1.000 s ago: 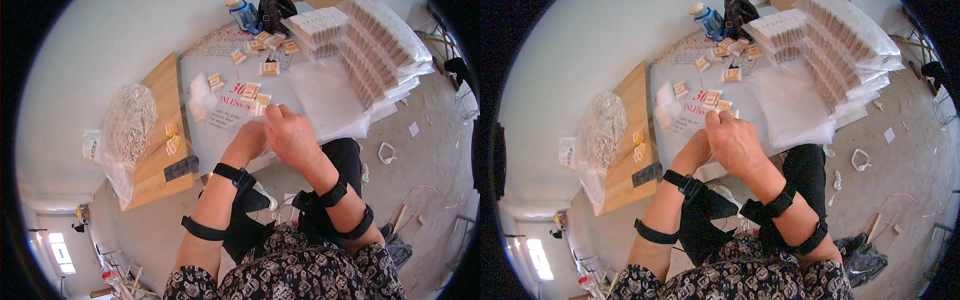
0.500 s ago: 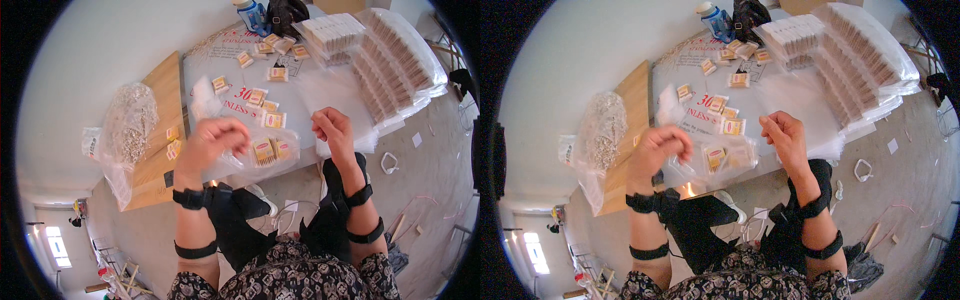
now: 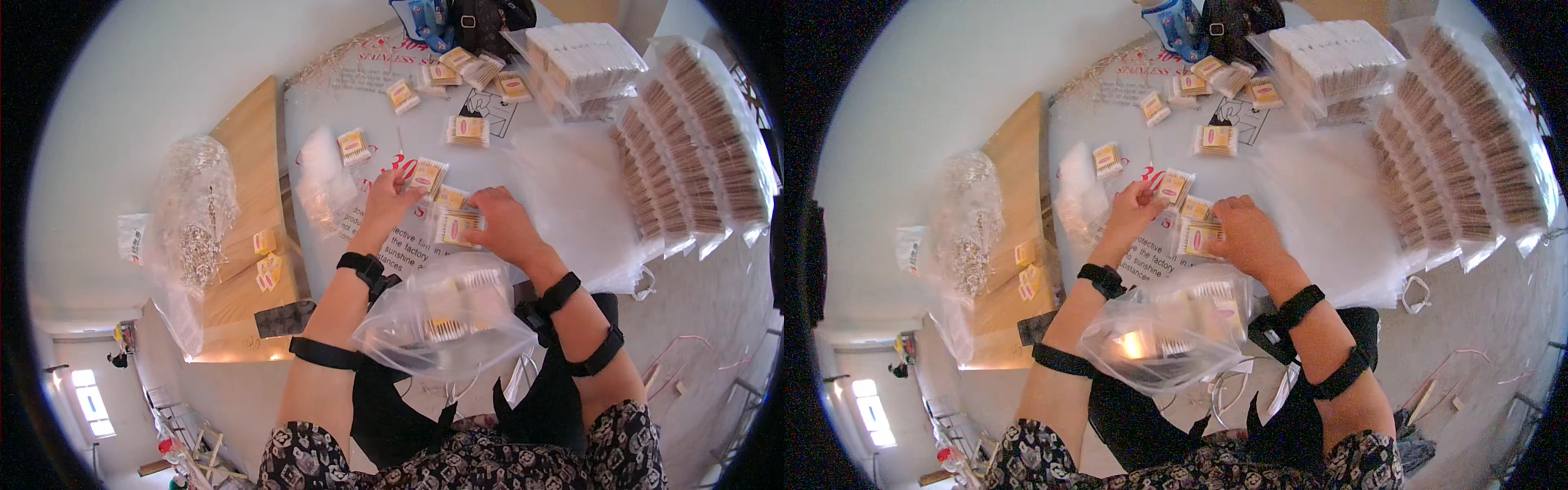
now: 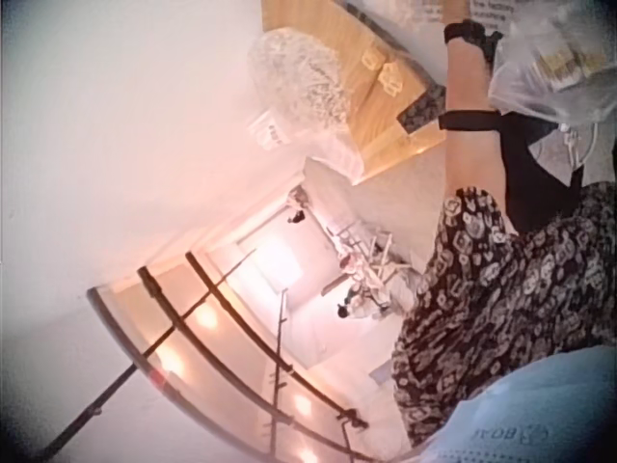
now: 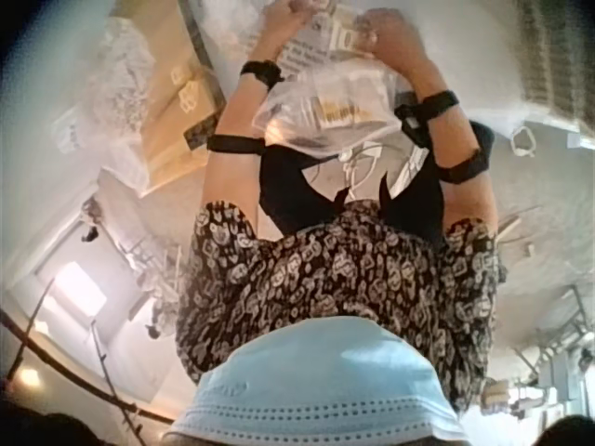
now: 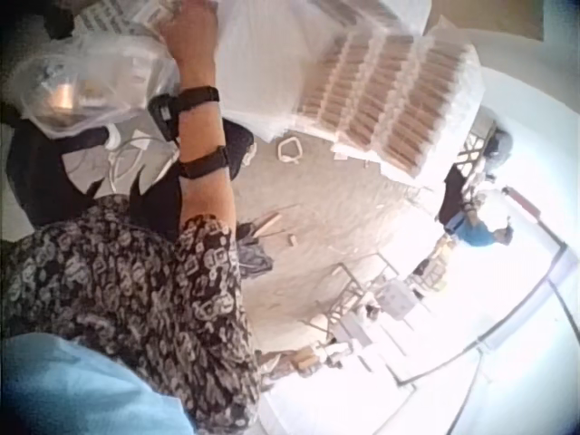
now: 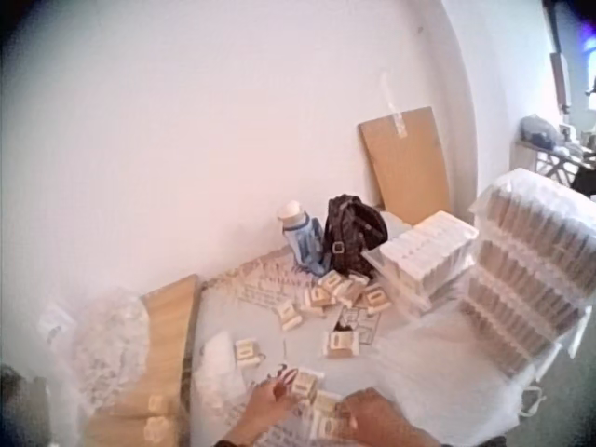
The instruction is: The recorder is placing several small packets of cotton swabs into a larger plastic bag for sorting or shipping.
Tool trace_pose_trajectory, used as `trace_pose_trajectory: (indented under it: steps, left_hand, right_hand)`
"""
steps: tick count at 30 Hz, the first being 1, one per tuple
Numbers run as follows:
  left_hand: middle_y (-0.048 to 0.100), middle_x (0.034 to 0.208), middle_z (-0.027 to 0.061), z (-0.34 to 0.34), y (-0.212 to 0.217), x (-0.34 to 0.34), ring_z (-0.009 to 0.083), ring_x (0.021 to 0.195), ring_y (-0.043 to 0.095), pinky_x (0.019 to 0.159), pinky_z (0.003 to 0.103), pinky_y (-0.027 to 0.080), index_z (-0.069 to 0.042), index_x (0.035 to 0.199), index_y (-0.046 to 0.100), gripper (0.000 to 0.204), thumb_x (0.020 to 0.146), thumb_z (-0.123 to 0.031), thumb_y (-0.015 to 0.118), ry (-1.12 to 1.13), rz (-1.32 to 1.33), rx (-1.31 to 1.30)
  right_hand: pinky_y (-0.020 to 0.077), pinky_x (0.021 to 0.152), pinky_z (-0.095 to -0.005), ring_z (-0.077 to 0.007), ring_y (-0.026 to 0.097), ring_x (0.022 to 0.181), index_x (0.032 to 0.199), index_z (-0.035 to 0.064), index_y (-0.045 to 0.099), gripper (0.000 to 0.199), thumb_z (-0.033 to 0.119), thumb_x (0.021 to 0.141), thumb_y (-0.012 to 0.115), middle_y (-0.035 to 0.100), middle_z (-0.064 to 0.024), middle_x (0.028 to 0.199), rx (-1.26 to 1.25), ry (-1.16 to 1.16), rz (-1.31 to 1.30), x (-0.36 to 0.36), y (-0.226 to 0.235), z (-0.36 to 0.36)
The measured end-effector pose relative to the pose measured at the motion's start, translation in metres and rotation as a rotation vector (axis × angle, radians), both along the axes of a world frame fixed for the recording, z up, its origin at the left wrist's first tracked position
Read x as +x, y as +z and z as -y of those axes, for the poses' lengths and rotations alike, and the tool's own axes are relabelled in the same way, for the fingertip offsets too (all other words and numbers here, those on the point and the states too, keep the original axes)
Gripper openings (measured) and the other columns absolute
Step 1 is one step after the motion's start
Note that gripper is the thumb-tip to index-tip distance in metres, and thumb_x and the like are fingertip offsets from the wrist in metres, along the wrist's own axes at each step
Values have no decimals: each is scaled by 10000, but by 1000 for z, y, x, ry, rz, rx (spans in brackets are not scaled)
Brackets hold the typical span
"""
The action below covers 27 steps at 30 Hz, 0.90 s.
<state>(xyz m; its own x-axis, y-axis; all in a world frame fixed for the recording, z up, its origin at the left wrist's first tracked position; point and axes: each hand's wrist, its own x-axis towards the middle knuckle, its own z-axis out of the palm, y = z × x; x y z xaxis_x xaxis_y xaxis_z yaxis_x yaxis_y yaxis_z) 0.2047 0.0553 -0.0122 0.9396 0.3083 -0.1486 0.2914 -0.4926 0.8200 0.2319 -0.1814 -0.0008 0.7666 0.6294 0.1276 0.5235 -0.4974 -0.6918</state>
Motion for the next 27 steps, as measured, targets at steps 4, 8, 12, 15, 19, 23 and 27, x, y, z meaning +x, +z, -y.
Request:
trace_pose_trajectory:
  steps: [4,8,12,15,19,23,27]
  left_hand:
    - [639,883,64,-2,-16,7,143,786,600,688,287,490,49,1038,590,386,739,-147,735,-74,75,160]
    - [633,783,46,4,11,7,128,688,584,611,277,476,20,962,623,308,705,-92,751,45,-43,-117]
    - [641,787,54,0,46,-14,116,662,588,593,269,476,10,952,624,252,731,-62,722,87,-60,-246]
    - [649,853,60,-1,81,-40,109,712,598,620,256,479,13,973,624,215,770,-34,674,151,13,-309]
    - [648,963,77,12,120,-70,137,849,613,770,269,481,29,1035,612,260,778,9,648,47,280,-660]
    - [649,999,78,27,163,-110,154,927,609,870,289,460,35,1095,583,304,799,3,643,3,402,-751]
    - [649,1002,76,58,204,-150,161,903,618,823,282,483,19,1126,571,308,825,-13,630,94,504,-775]
  right_hand:
    - [452,841,-396,-314,529,974,913,27,599,299,172,681,719,598,-120,921,-13,2,-99,-1,-7,-10]
    - [475,737,-329,-211,580,842,875,12,591,240,180,739,694,588,-81,800,30,29,-178,9,-14,0]
    - [481,624,-288,-171,598,712,915,18,619,246,232,801,654,633,-50,824,328,-148,-585,19,2,20]
    - [468,592,-259,-99,586,726,976,49,626,226,251,887,578,625,-15,844,743,-250,-886,3,53,29]
    - [445,521,-255,-136,587,705,1044,7,582,244,212,945,495,619,-72,849,1074,-135,-1043,-15,90,51]
    - [413,485,-231,-158,556,672,1084,-16,538,238,172,953,473,589,-110,823,1175,52,-1162,-46,131,61]
    - [384,471,-193,-160,496,610,1121,-16,497,240,147,947,467,552,-148,829,1395,95,-1341,-85,162,63]
